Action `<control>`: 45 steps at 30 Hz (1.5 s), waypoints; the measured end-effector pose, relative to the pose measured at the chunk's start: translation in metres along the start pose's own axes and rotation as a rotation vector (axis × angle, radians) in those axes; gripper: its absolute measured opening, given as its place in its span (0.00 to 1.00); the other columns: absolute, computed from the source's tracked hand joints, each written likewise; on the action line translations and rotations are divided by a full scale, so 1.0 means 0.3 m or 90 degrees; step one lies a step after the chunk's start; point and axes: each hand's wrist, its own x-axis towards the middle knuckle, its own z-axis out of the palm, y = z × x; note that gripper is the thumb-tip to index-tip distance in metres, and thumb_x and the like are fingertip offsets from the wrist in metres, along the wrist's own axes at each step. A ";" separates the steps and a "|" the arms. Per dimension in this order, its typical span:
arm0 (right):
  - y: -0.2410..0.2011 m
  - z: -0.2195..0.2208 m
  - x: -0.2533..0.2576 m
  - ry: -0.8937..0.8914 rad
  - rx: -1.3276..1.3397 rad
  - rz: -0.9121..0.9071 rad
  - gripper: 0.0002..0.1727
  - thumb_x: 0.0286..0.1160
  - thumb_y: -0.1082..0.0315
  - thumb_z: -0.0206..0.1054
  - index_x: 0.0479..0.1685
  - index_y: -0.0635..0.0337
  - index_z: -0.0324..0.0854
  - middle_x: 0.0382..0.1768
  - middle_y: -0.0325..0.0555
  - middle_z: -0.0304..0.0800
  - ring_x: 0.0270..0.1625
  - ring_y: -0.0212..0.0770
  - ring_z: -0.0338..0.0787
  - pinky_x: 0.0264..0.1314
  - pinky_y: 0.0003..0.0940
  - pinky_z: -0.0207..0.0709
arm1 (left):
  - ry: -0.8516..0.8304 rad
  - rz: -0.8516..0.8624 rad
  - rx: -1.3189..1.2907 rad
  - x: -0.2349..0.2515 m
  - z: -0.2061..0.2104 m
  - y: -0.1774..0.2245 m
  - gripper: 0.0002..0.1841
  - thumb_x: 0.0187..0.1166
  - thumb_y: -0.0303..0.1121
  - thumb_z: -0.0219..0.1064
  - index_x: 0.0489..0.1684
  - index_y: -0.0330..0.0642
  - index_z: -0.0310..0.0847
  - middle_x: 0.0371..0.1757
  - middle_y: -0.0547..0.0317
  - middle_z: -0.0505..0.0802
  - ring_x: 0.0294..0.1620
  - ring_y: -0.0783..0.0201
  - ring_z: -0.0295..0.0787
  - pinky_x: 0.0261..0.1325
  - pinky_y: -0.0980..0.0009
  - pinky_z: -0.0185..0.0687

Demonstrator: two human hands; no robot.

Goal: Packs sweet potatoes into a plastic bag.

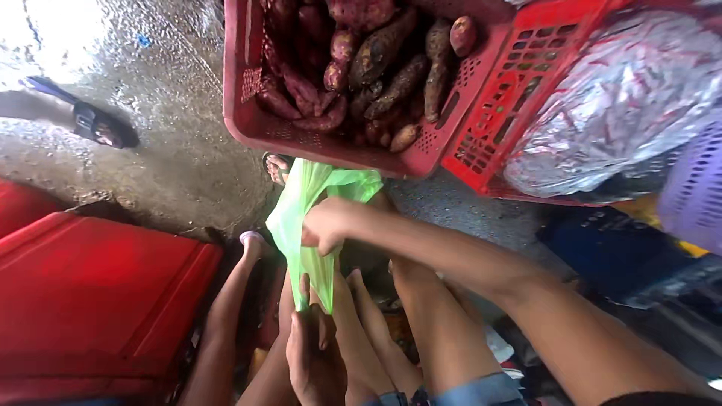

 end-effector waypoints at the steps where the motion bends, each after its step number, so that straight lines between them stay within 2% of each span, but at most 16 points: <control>1: -0.048 0.012 0.032 -0.017 -0.064 0.013 0.20 0.74 0.62 0.75 0.59 0.65 0.87 0.57 0.62 0.90 0.63 0.63 0.87 0.64 0.69 0.74 | -0.008 0.003 0.017 -0.008 -0.012 0.002 0.26 0.92 0.47 0.51 0.79 0.38 0.74 0.20 0.74 0.81 0.13 0.83 0.66 0.20 0.87 0.66; 4: -0.124 0.054 0.034 -0.033 -0.090 0.020 0.18 0.89 0.73 0.54 0.70 0.75 0.77 0.72 0.71 0.78 0.77 0.68 0.77 0.77 0.67 0.66 | 0.003 -0.024 0.040 -0.026 -0.057 0.026 0.27 0.88 0.54 0.55 0.76 0.47 0.79 0.20 0.79 0.82 0.14 0.85 0.68 0.22 0.87 0.67; 8: 0.043 0.048 -0.064 0.134 0.082 -0.062 0.10 0.75 0.72 0.69 0.52 0.65 0.87 0.47 0.58 0.92 0.55 0.58 0.90 0.57 0.65 0.79 | -0.048 -0.063 -0.031 -0.033 -0.133 0.015 0.32 0.79 0.56 0.65 0.74 0.42 0.79 0.29 0.71 0.88 0.20 0.82 0.74 0.28 0.85 0.70; 11: 0.343 0.032 -0.096 0.496 0.312 0.034 0.13 0.79 0.67 0.65 0.55 0.63 0.86 0.38 0.54 0.93 0.40 0.50 0.93 0.45 0.56 0.86 | -0.043 -0.048 -0.045 -0.015 -0.118 -0.031 0.35 0.79 0.58 0.62 0.72 0.35 0.77 0.26 0.67 0.85 0.17 0.80 0.72 0.26 0.84 0.69; 15: 0.716 -0.013 0.004 0.634 0.769 0.390 0.30 0.88 0.51 0.58 0.77 0.65 0.72 0.61 0.61 0.86 0.54 0.50 0.90 0.56 0.47 0.85 | -0.044 -0.070 -0.039 0.001 -0.104 -0.059 0.35 0.78 0.59 0.62 0.71 0.35 0.78 0.20 0.73 0.79 0.17 0.81 0.69 0.27 0.84 0.67; 17: 0.795 -0.073 0.040 0.771 0.916 0.417 0.47 0.74 0.40 0.70 0.86 0.61 0.61 0.72 0.62 0.79 0.67 0.55 0.87 0.64 0.51 0.86 | -0.046 -0.087 -0.038 0.002 -0.119 -0.064 0.35 0.78 0.58 0.63 0.71 0.36 0.78 0.22 0.73 0.79 0.18 0.81 0.70 0.28 0.84 0.67; 20: 0.827 -0.186 0.080 0.985 0.776 0.456 0.64 0.53 0.33 0.81 0.90 0.60 0.56 0.80 0.62 0.72 0.82 0.54 0.75 0.82 0.52 0.72 | -0.053 -0.111 -0.010 -0.007 -0.147 -0.066 0.33 0.79 0.57 0.63 0.71 0.37 0.79 0.24 0.72 0.80 0.18 0.81 0.70 0.27 0.84 0.67; 24: 0.857 -0.293 0.130 0.904 0.828 0.543 0.55 0.77 0.40 0.69 0.93 0.61 0.42 0.83 0.65 0.67 0.78 0.59 0.79 0.70 0.58 0.83 | -0.048 -0.142 0.022 -0.003 -0.142 -0.078 0.34 0.78 0.58 0.65 0.73 0.39 0.78 0.25 0.74 0.79 0.18 0.82 0.66 0.25 0.85 0.63; 27: 0.827 -0.287 0.134 0.888 0.715 0.569 0.47 0.84 0.45 0.64 0.91 0.65 0.47 0.76 0.64 0.77 0.74 0.54 0.84 0.71 0.50 0.82 | -0.028 -0.098 0.190 -0.015 -0.169 -0.118 0.33 0.79 0.61 0.64 0.71 0.43 0.80 0.27 0.78 0.82 0.17 0.86 0.63 0.23 0.88 0.60; 29: 0.763 -0.261 0.123 0.929 0.595 0.488 0.49 0.84 0.45 0.64 0.91 0.73 0.48 0.80 0.67 0.73 0.82 0.53 0.77 0.86 0.43 0.68 | -0.006 -0.033 0.415 -0.024 -0.216 -0.137 0.31 0.82 0.56 0.63 0.70 0.36 0.79 0.42 0.73 0.89 0.30 0.87 0.75 0.36 0.88 0.73; 31: 0.699 -0.236 0.140 0.951 0.570 0.448 0.50 0.82 0.40 0.65 0.89 0.73 0.52 0.77 0.67 0.77 0.79 0.52 0.80 0.84 0.44 0.70 | -0.023 0.020 0.594 -0.016 -0.233 -0.128 0.32 0.82 0.44 0.66 0.73 0.20 0.74 0.61 0.54 0.93 0.52 0.84 0.88 0.58 0.83 0.84; 33: 0.649 -0.224 0.188 0.989 0.552 0.387 0.47 0.81 0.43 0.67 0.86 0.73 0.56 0.74 0.66 0.80 0.75 0.52 0.84 0.80 0.44 0.76 | -0.025 0.084 0.701 0.022 -0.227 -0.146 0.29 0.81 0.38 0.66 0.67 0.15 0.76 0.49 0.51 0.94 0.39 0.85 0.85 0.45 0.86 0.83; 36: 0.526 -0.206 0.299 0.977 0.527 0.292 0.48 0.84 0.51 0.66 0.91 0.75 0.46 0.78 0.72 0.70 0.64 0.52 0.90 0.64 0.41 0.87 | -0.065 0.102 0.718 0.051 -0.234 -0.180 0.23 0.80 0.38 0.67 0.61 0.22 0.81 0.57 0.46 0.92 0.52 0.76 0.88 0.55 0.79 0.86; 38: 0.443 -0.192 0.356 0.950 0.494 0.216 0.45 0.86 0.59 0.64 0.91 0.77 0.43 0.77 0.74 0.70 0.60 0.52 0.92 0.61 0.39 0.89 | -0.064 0.091 0.727 0.077 -0.228 -0.184 0.23 0.80 0.40 0.67 0.58 0.24 0.83 0.49 0.53 0.92 0.39 0.80 0.83 0.41 0.84 0.81; 42: 0.441 -0.193 0.302 0.926 0.288 0.202 0.24 0.79 0.63 0.67 0.76 0.52 0.82 0.67 0.54 0.86 0.63 0.48 0.90 0.60 0.44 0.88 | -0.063 0.084 0.723 0.103 -0.224 -0.174 0.21 0.79 0.40 0.68 0.53 0.26 0.85 0.38 0.61 0.91 0.26 0.84 0.76 0.29 0.87 0.73; 45: 0.611 -0.295 0.195 0.992 0.274 0.330 0.46 0.61 0.61 0.77 0.87 0.62 0.66 0.77 0.69 0.74 0.77 0.63 0.78 0.75 0.53 0.78 | -0.065 0.088 0.700 0.111 -0.221 -0.167 0.23 0.79 0.40 0.68 0.57 0.23 0.83 0.43 0.57 0.92 0.30 0.85 0.77 0.32 0.89 0.74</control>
